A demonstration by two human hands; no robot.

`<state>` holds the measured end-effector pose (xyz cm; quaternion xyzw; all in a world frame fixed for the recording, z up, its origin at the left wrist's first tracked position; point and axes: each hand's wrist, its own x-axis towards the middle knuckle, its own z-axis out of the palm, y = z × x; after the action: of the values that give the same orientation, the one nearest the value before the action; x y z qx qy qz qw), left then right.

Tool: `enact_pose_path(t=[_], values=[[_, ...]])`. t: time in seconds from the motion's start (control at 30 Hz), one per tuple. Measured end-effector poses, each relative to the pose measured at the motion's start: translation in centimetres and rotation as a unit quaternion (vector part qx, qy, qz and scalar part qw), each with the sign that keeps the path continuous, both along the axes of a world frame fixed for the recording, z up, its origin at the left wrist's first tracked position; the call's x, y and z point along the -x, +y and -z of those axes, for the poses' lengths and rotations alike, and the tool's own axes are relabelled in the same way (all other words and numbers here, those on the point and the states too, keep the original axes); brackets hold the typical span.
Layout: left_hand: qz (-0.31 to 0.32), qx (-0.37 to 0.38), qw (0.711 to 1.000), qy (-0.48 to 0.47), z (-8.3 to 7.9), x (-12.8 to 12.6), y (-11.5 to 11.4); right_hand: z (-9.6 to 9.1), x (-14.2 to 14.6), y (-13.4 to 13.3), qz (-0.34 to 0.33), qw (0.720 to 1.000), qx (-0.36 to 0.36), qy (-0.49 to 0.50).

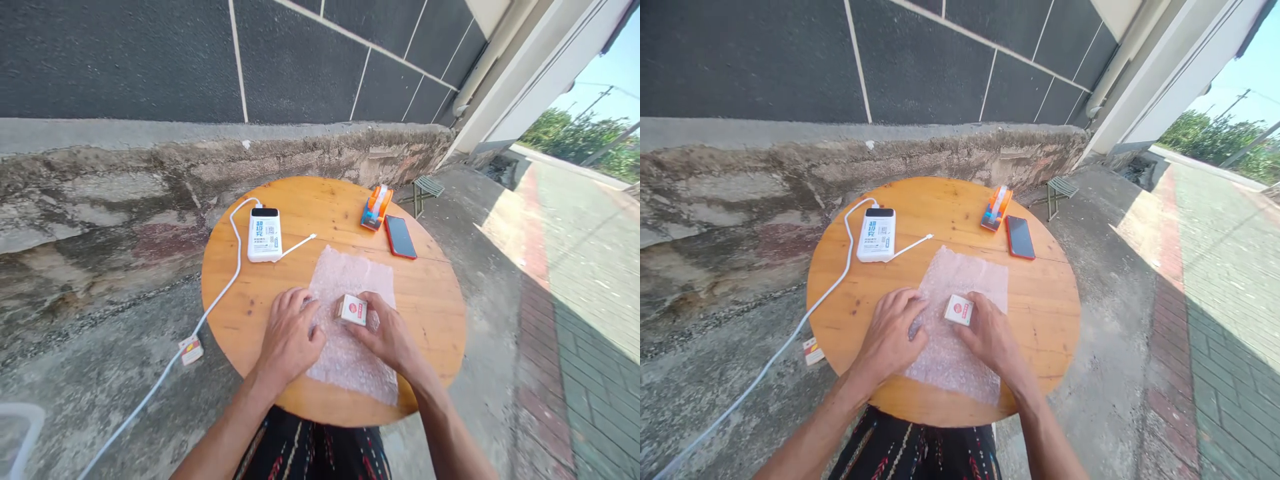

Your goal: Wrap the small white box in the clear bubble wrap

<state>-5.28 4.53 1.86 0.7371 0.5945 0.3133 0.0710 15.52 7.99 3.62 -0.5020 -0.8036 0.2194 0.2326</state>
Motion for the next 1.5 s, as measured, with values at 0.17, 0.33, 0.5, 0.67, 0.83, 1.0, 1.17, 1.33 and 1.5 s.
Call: enact_pose_path(t=[0.17,0.33,0.5,0.67,0.83,1.0,1.17,1.33,1.5], values=[[0.000,-0.001,1.000,0.021,-0.1,-0.1,-0.2,0.4,-0.3,0.3,-0.019,1.000,-0.019,-0.003],[-0.002,-0.003,1.000,0.030,-0.3,-0.2,-0.3,1.1,-0.5,0.1,-0.031,0.998,-0.050,0.025],[-0.004,-0.009,1.000,0.029,-0.2,-0.2,-0.5,0.8,-2.1,-2.3,-0.008,0.991,-0.119,0.062],[0.001,-0.012,1.000,0.028,-0.2,-0.2,-0.6,0.2,-3.4,-6.9,-0.018,0.991,-0.118,0.051],[0.000,-0.013,0.999,0.033,-0.1,-0.2,-0.6,0.3,-1.8,-9.9,-0.103,0.990,-0.099,0.011],[0.001,-0.014,0.999,0.031,0.0,-0.2,-0.7,1.8,-0.5,-10.1,-0.096,0.984,-0.146,-0.021],[-0.002,-0.026,1.000,0.002,0.1,0.0,-0.8,2.7,-0.3,-9.8,-0.079,0.980,-0.179,-0.023],[-0.009,-0.043,0.998,-0.039,0.3,0.4,-0.7,2.3,-0.2,-9.7,-0.071,0.983,-0.166,-0.016],[-0.015,-0.042,0.998,-0.042,0.5,0.4,-0.6,2.0,-0.2,-9.8,-0.067,0.987,-0.142,-0.022]])
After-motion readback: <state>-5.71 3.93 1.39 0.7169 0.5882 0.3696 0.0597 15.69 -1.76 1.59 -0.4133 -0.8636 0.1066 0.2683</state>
